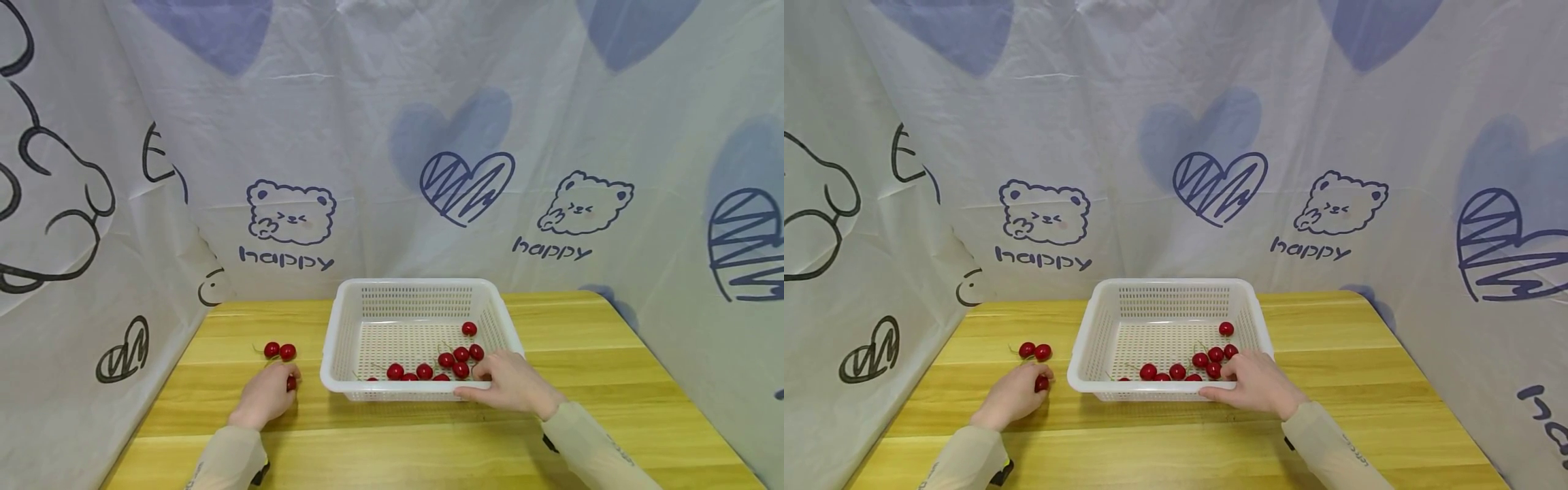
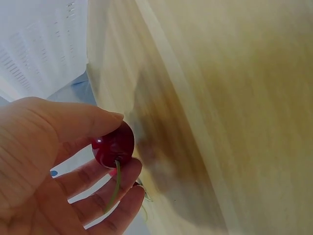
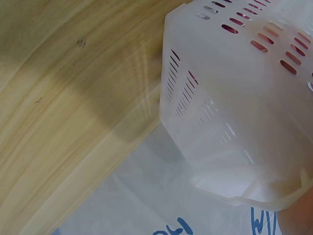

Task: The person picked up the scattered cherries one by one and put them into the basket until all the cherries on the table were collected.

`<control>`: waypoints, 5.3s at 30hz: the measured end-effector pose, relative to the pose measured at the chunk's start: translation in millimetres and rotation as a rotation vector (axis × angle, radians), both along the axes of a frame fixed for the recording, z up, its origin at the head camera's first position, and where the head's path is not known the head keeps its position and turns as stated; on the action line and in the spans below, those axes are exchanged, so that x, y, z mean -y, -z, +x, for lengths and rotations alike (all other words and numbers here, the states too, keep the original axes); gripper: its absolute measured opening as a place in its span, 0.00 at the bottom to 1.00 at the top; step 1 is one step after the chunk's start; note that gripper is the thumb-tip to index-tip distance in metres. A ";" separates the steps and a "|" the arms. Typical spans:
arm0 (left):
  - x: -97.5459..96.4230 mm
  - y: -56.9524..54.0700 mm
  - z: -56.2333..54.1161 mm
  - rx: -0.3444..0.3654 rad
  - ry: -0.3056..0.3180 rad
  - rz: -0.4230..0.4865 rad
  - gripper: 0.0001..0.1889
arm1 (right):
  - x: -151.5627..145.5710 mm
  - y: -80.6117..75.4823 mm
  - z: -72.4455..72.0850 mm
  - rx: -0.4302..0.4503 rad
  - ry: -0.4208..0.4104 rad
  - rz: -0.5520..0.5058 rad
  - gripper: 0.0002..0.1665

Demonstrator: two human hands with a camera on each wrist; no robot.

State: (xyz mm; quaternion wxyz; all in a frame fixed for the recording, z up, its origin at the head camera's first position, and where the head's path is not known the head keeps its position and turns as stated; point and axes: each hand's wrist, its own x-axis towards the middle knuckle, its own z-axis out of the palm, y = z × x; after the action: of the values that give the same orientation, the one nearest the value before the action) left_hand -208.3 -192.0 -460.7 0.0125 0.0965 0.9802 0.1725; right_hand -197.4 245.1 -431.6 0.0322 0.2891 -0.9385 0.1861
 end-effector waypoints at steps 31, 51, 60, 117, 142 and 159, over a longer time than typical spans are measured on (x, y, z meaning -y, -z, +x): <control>-15.7 -26.7 -9.0 -0.250 -0.013 0.053 0.15 | -0.4 1.3 -0.9 -0.003 0.003 0.003 0.36; -46.9 -54.5 -13.4 -0.557 0.020 0.154 0.17 | -1.1 3.1 -0.9 -0.014 0.000 0.004 0.36; -67.9 -60.4 -14.8 -0.627 0.086 0.215 0.15 | -1.6 3.3 -1.8 0.003 0.002 0.002 0.36; -163.1 -33.2 -23.9 -0.275 0.171 0.206 0.15 | -0.7 0.4 -0.9 -0.011 -0.006 -0.005 0.36; -166.3 -30.4 -27.5 -0.263 0.159 0.187 0.17 | -0.7 0.8 -1.4 0.004 0.001 0.003 0.37; -163.5 -32.0 -26.4 -0.320 0.141 0.193 0.14 | -0.9 0.5 -0.4 0.000 0.001 -0.001 0.37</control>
State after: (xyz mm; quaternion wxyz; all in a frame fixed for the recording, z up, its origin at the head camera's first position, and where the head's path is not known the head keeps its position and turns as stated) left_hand -234.7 -28.5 -428.7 -0.1407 0.1916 0.9394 0.2470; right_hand -197.7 246.0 -432.1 0.0325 0.2883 -0.9386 0.1867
